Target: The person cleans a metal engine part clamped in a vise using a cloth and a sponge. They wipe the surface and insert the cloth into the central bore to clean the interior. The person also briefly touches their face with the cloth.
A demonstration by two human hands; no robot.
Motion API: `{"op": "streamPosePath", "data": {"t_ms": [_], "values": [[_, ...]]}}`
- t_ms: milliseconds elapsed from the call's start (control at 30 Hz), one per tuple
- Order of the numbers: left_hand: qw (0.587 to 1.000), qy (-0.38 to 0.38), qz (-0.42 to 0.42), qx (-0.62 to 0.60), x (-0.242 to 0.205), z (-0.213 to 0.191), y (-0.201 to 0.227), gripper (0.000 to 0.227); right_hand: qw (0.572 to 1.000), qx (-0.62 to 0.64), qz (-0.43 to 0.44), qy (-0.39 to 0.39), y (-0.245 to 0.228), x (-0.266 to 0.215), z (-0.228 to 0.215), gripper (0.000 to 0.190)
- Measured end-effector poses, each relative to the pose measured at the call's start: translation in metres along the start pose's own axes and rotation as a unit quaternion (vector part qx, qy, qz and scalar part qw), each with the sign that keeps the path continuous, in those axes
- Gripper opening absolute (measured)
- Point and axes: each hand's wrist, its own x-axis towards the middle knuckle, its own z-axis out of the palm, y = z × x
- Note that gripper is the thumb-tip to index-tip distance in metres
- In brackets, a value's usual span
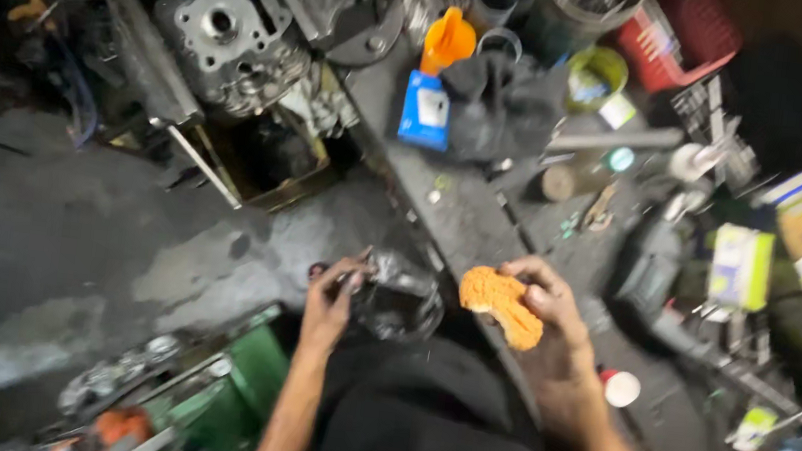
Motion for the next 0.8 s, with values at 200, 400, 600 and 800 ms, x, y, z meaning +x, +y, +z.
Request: {"op": "streamPosePath", "data": {"t_ms": [200,400,600,800], "values": [[0.988,0.067,-0.085,-0.110,-0.011,0.032,-0.004,0.031,0.998,0.015,-0.062,0.026,0.012,0.018,-0.073,0.043],[0.996,0.046,0.057,-0.050,-0.006,0.058,0.014,0.023,0.998,0.029,-0.055,0.009,0.006,0.005,-0.089,0.044],[0.998,0.048,0.051,-0.005,-0.012,0.076,0.026,0.023,0.998,0.001,-0.058,-0.006,-0.001,0.005,-0.083,0.047],[0.999,0.020,-0.018,0.038,-0.011,0.066,0.019,0.036,0.996,-0.016,-0.080,-0.021,-0.004,0.025,-0.086,0.046]]}}
